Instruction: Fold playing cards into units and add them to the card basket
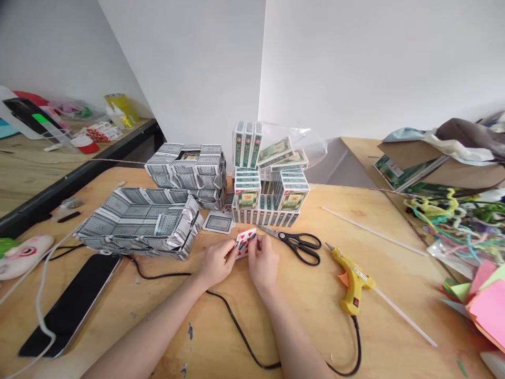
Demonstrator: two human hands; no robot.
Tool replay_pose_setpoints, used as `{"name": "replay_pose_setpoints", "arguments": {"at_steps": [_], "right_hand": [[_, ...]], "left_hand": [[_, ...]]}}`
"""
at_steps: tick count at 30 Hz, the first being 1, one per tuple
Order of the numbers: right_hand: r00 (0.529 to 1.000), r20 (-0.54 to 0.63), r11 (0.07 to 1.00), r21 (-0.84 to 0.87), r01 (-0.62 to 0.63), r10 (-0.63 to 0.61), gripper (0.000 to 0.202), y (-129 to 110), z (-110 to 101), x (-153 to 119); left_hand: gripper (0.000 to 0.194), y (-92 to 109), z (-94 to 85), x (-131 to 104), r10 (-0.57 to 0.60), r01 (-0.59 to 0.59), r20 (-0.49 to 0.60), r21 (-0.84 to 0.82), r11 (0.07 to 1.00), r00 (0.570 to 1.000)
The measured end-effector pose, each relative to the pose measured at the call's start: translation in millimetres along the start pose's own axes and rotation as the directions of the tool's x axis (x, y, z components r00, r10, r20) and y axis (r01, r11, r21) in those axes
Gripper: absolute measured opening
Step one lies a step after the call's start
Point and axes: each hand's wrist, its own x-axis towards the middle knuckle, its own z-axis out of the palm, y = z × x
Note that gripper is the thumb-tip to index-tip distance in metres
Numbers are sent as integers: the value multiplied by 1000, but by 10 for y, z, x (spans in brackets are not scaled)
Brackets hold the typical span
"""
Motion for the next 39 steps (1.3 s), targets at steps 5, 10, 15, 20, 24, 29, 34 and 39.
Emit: {"name": "replay_pose_setpoints", "arguments": {"at_steps": [5, 10, 15, 20, 24, 29, 34, 39], "right_hand": [[997, 64, 986, 156, -63, 53, 24, -43, -12, 15], [953, 303, 870, 466, -158, 11, 27, -57, 1, 71], [956, 294, 936, 332, -115, 13, 25, -7, 12, 67], [983, 183, 997, 78, -2, -13, 23, -8, 9, 32], [995, 100, 992, -125, 36, -23, 23, -37, 23, 0], [997, 75, 980, -195, 41, -27, 25, -53, 33, -32], [991, 131, 998, 63, 13, -21, 29, -34, 2, 22], [922, 355, 730, 589, -348, 153, 33, -18, -16, 128]], "left_hand": [[20, -3, -1, 6, -74, 71, -59, -40, 997, 996], [19, -42, 3, 24, -194, 191, -148, -31, 981, 970], [20, -55, 4, 26, -214, 210, -162, -40, 977, 963], [21, -25, 20, 11, -150, 144, -130, -54, 988, 980], [17, 0, 45, -6, -86, 83, -112, -30, 996, 990], [16, 14, 45, -13, -89, 85, -109, -41, 996, 990], [23, -6, 7, 20, -240, 221, -121, -154, 963, 963], [26, -36, -4, 61, -348, 307, -35, -392, 867, 937]]}}
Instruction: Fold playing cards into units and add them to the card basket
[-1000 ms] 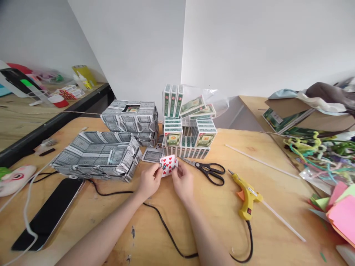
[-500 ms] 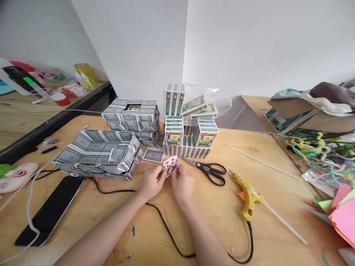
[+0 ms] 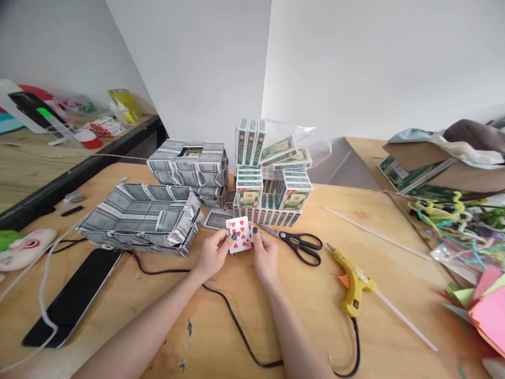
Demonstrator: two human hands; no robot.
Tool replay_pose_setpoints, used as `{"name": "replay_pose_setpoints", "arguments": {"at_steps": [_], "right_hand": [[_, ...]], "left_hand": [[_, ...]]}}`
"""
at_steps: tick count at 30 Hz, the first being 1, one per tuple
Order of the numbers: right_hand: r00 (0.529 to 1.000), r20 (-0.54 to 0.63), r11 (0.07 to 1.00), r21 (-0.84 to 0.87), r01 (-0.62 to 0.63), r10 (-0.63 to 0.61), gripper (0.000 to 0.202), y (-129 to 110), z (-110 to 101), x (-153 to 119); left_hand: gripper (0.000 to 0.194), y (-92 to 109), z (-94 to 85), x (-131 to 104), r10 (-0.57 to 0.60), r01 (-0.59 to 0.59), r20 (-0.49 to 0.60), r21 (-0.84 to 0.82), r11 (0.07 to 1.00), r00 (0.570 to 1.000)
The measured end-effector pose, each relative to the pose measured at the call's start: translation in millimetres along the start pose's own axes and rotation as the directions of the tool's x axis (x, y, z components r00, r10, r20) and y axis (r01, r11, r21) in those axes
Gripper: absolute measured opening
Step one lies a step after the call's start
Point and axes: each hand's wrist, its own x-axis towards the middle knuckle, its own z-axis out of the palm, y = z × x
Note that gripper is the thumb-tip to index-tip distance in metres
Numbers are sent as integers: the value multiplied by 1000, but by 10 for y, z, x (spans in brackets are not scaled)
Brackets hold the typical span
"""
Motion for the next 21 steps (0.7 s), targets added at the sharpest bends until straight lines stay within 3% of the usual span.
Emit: {"name": "replay_pose_setpoints", "arguments": {"at_steps": [3, 5, 8, 16, 21], "right_hand": [[965, 226, 902, 376, -214, 135, 23, -36, -13, 20], [923, 348, 825, 464, -323, 165, 18, -57, -27, 19], [900, 401, 792, 488, -366, 169, 19, -67, -52, 18], [957, 243, 872, 420, -252, 159, 16, 3, -14, 39], [995, -19, 989, 113, -96, 99, 20, 50, 18, 13]], "left_hand": [[25, -4, 1, 12, -47, 52, 38, -154, 987, 998], [23, -4, -1, 14, -55, 65, 53, -214, 975, 997], [22, -8, -8, 12, -45, 61, 78, -231, 971, 996], [24, -41, -10, 16, -16, 35, 105, -185, 982, 994], [29, -54, 4, 11, -13, 24, 116, -93, 995, 993]]}}
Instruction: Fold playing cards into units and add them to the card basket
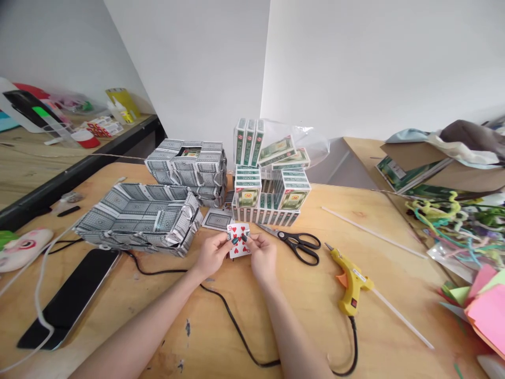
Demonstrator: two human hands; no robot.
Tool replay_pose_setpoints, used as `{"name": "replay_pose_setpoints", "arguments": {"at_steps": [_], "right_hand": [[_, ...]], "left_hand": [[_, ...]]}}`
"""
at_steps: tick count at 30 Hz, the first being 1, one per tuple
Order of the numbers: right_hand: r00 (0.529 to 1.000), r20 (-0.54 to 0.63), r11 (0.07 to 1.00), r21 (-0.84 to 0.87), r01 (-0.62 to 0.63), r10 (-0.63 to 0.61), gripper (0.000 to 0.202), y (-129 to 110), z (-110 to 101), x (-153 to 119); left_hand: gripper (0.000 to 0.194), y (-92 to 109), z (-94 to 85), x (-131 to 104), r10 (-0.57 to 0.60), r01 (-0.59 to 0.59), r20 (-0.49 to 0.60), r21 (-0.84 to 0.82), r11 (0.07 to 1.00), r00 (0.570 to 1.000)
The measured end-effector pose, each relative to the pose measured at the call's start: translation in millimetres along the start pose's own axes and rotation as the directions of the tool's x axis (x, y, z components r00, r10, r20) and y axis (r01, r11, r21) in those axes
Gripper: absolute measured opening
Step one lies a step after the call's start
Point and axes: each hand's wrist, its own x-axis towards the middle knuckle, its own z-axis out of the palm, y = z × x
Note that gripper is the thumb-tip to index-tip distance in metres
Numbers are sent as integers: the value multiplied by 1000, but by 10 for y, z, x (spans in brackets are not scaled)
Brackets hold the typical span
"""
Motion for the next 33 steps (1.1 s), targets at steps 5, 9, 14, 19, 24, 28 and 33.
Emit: {"name": "replay_pose_setpoints", "arguments": {"at_steps": [5, 9, 14, 19, 24, 28, 33], "right_hand": [[989, -48, 947, -296, 121, -141, 21, 3, -18, -31], [996, 29, 967, -237, 94, -89, 21, -6, 11, -51], [981, 180, 982, -157, 107, -78, 15, -17, 125, -139], [961, 256, 978, -152, 143, -101, 18, -23, 173, -176], [917, 396, 974, -188, 128, -44, 22, -1, 121, -122], [908, 414, 968, -197, 158, -64, 22, 24, 130, -126], [923, 345, 919, -280, 277, -173, 24, 37, 200, -181]], "left_hand": [[30, 51, -27, -41, 64, -54, -56, 159, 986, 996], [16, 144, -61, -67, 159, -153, -113, 56, 987, 981], [28, 176, 5, -39, -120, 136, 64, -434, 891, 991], [28, 150, 41, -16, -298, 318, 140, -624, 714, 944], [31, 138, 41, -8, -323, 319, 140, -725, 610, 936], [38, 131, 43, 18, -387, 333, 99, -725, 603, 917], [38, 137, 45, 35, -400, 310, 48, -718, 623, 915]]}}
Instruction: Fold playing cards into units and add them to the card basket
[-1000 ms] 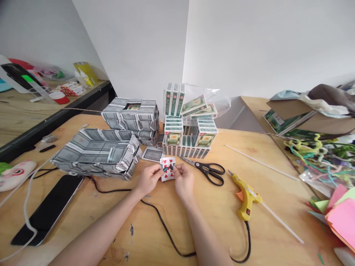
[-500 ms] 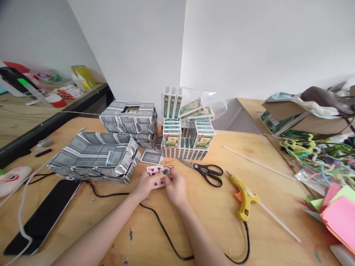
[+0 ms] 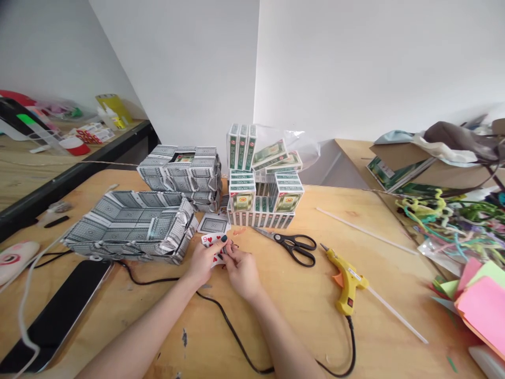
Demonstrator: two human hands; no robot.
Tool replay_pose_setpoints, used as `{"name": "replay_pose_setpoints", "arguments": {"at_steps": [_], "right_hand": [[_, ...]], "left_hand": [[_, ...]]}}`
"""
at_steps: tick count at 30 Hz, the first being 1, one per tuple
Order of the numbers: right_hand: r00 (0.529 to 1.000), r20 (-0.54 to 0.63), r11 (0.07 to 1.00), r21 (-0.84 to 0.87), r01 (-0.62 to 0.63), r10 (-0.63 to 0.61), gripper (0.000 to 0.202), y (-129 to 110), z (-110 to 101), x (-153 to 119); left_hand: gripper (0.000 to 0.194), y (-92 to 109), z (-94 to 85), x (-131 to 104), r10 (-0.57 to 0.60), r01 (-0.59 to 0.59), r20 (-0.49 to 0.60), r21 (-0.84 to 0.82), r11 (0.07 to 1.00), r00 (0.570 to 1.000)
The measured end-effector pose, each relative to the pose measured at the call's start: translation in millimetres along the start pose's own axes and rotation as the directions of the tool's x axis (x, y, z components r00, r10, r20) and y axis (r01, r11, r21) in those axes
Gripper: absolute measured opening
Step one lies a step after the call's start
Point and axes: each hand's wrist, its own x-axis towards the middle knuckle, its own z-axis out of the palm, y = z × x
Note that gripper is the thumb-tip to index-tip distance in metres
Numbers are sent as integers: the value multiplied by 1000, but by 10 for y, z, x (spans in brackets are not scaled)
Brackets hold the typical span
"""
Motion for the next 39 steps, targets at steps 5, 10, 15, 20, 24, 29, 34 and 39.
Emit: {"name": "replay_pose_setpoints", "arguments": {"at_steps": [5, 10, 15, 20, 24, 29, 34, 39], "right_hand": [[994, -8, 980, 168, -109, 112, 23, -32, -40, 18], [983, -41, 924, 350, -155, 180, 20, -53, -145, 70], [978, -20, 902, 390, -183, 207, 26, -43, -172, 77], [967, 40, 903, 350, -249, 251, 34, -54, -183, 67], [978, -32, 949, 250, -194, 208, 37, -67, -163, 59], [981, -64, 956, 244, -163, 184, 29, -80, -132, 41], [980, -35, 913, 372, -169, 196, 41, -94, -147, 49], [977, -13, 896, 400, -191, 214, 36, -93, -157, 59]], "left_hand": [[41, -5, 8, -14, 26, -28, 34, 58, 998, 999], [39, 16, -92, 34, 136, -151, 128, 118, 981, 982], [29, 44, -148, 52, 303, -304, 64, 373, 877, 951], [26, 50, -122, 12, 364, -353, 85, 524, 775, 927], [27, 40, -122, -2, 419, -377, 74, 594, 710, 905], [26, 37, -140, -44, 474, -392, 67, 669, 632, 878], [32, 34, -129, -66, 419, -391, 98, 595, 702, 902], [32, 18, -119, -63, 401, -384, 104, 575, 722, 910]]}}
